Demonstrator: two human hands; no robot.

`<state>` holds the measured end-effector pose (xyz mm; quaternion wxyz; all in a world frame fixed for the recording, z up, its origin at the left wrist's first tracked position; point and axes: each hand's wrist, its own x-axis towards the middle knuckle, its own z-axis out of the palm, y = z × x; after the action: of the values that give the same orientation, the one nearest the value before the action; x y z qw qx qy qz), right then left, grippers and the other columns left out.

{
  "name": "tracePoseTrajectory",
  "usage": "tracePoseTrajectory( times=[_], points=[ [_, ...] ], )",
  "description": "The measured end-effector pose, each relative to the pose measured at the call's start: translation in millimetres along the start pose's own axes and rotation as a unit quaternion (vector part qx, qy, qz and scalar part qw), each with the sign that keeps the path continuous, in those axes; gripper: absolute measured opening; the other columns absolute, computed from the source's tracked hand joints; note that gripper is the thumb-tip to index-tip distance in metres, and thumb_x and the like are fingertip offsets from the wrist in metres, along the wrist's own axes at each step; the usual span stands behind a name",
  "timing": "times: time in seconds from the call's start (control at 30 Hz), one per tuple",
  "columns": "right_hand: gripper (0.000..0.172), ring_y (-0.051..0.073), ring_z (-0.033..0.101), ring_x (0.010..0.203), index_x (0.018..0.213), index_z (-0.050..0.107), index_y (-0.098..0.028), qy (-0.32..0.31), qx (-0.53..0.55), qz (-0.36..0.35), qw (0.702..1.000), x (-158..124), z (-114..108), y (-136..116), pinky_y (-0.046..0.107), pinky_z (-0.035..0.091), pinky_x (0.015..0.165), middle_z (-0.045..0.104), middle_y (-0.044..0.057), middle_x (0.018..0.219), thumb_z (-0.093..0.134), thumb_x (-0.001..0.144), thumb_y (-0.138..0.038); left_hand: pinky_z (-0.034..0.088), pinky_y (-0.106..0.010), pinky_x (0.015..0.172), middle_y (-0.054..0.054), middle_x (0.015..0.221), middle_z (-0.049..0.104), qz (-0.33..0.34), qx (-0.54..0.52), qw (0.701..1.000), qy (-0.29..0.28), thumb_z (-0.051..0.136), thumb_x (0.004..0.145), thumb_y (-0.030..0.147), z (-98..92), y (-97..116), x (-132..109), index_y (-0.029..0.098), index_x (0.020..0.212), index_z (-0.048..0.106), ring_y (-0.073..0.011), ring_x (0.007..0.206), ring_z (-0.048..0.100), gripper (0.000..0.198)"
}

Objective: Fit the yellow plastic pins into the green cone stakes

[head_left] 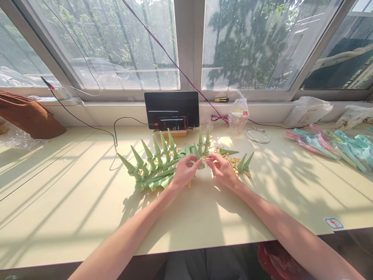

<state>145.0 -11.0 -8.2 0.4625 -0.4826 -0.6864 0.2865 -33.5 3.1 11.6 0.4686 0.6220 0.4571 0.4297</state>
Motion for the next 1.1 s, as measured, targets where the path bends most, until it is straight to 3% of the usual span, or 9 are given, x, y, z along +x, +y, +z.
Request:
tracePoseTrajectory(
  times=[0.1, 0.27, 0.53, 0.9, 1.1],
  points=[
    [0.029, 0.012, 0.054, 0.052, 0.1, 0.06, -0.019, -0.002, -0.006, -0.002, 1.0, 0.4, -0.6, -1.0, 0.028, 0.045, 0.057, 0.066, 0.005, 0.089, 0.051, 0.094, -0.046, 0.041, -0.022, 0.044, 0.004, 0.058, 0.047, 0.005, 0.001, 1.0, -0.002, 0.069, 0.078, 0.054, 0.6, 1.5, -0.4, 0.019, 0.079, 0.058, -0.0086, 0.047, 0.044, 0.037],
    [0.03, 0.013, 0.051, 0.053, 0.088, 0.059, -0.02, -0.004, -0.032, -0.017, 0.999, 0.5, -0.9, 0.0, 0.027, 0.042, 0.057, 0.06, 0.001, 0.071, 0.048, 0.096, -0.047, 0.04, -0.021, 0.045, -0.001, 0.076, 0.057, 0.01, -0.004, 1.0, -0.012, 0.07, 0.076, 0.053, 1.2, 0.1, -0.9, 0.018, 0.08, 0.06, -0.0083, 0.051, 0.049, 0.036],
    [0.034, 0.013, 0.046, 0.055, 0.072, 0.05, -0.02, 0.013, -0.051, -0.031, 0.998, 0.5, 0.1, 3.7, 0.026, 0.036, 0.056, 0.052, -0.001, 0.063, 0.046, 0.097, -0.043, 0.037, -0.021, 0.045, -0.001, 0.074, 0.058, 0.034, 0.017, 0.999, -0.023, 0.068, 0.08, 0.047, 1.2, -3.3, -0.3, 0.019, 0.086, 0.061, -0.0097, 0.054, 0.054, 0.03],
    [0.036, 0.011, 0.032, 0.052, 0.064, 0.038, -0.021, 0.015, -0.059, -0.027, 0.998, 0.8, 0.2, 2.5, 0.026, 0.026, 0.052, 0.035, -0.004, 0.056, 0.047, 0.094, -0.039, 0.039, -0.021, 0.048, -0.001, 0.075, 0.058, 0.084, 0.033, 0.996, -0.028, 0.067, 0.081, 0.041, 0.4, -8.2, 0.6, 0.018, 0.086, 0.063, -0.0105, 0.058, 0.056, 0.023],
    [0.04, 0.011, 0.03, 0.054, 0.062, 0.029, -0.021, 0.008, -0.072, -0.038, 0.997, 0.4, 0.0, 2.3, 0.026, 0.025, 0.053, 0.03, -0.005, 0.057, 0.046, 0.094, -0.036, 0.041, -0.021, 0.049, -0.002, 0.088, 0.058, 0.11, 0.05, 0.992, -0.028, 0.067, 0.083, 0.036, 1.1, -12.4, 1.1, 0.019, 0.087, 0.063, -0.0083, 0.059, 0.054, 0.019]
  ],
)
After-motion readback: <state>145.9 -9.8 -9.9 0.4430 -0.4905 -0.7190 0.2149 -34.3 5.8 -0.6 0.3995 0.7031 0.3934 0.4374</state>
